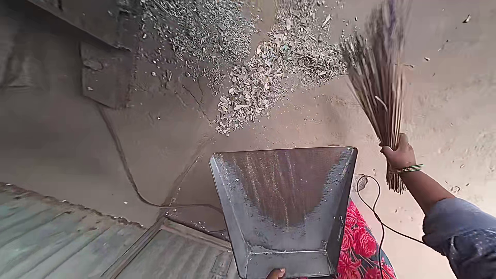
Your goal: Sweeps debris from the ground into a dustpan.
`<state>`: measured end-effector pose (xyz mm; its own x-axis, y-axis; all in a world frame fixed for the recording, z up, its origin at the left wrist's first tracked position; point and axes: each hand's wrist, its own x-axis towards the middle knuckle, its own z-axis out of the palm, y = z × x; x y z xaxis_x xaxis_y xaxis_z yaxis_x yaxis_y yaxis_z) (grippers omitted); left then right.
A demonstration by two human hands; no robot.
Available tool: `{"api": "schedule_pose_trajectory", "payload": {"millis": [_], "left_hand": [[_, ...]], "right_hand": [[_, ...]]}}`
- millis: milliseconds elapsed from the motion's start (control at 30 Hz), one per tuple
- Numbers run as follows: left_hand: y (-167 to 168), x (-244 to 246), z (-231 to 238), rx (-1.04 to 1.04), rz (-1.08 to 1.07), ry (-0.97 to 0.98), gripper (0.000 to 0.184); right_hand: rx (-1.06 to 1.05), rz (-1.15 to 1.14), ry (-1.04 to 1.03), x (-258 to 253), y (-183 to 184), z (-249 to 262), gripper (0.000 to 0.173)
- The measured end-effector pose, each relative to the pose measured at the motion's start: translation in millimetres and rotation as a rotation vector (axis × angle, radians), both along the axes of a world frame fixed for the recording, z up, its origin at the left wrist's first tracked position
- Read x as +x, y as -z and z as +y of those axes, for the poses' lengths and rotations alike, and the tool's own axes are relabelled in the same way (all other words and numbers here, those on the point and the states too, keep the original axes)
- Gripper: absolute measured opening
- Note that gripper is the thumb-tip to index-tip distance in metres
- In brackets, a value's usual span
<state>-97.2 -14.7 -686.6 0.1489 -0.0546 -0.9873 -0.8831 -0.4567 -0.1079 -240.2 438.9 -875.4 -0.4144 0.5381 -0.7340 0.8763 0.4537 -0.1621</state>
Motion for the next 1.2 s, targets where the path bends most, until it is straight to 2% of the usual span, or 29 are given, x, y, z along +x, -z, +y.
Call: {"api": "schedule_pose_trajectory", "payload": {"millis": [100,233,333,433,533,633,867,1067,1200], "left_hand": [[-3,7,-5,-0.022,0.025,-0.135,0.036],[-7,10,-16,-0.045,0.075,-0.305,0.036],[-2,21,-30,-0.024,0.149,-0.407,0.040],[3,26,-38,-0.052,0.150,-0.499,0.041],[5,23,-48,-0.084,0.104,-0.556,0.037],[14,21,-57,-0.124,0.058,-0.556,0.029],[23,19,-64,-0.177,-0.068,-0.527,0.019],[22,19,-65,-0.160,-0.055,-0.499,0.019],[22,21,-67,-0.148,-0.032,-0.488,0.019]], "right_hand": [[-0.184,-0.173,-0.492,-42,-11,-62,0.058],[-0.435,-0.317,-0.998,-97,-8,-186,0.052],[-0.500,-0.418,-1.182,-118,-2,-275,0.044],[-0.406,-0.439,-1.140,-122,27,-325,0.045],[-0.242,-0.421,-1.018,-131,51,-319,0.041],[-0.122,-0.416,-0.934,-138,46,-288,0.040],[0.089,-0.444,-0.867,-137,-5,-226,0.048],[0.147,-0.464,-0.871,-121,-52,-188,0.052],[0.121,-0.444,-0.833,-93,-75,-173,0.056]]}}
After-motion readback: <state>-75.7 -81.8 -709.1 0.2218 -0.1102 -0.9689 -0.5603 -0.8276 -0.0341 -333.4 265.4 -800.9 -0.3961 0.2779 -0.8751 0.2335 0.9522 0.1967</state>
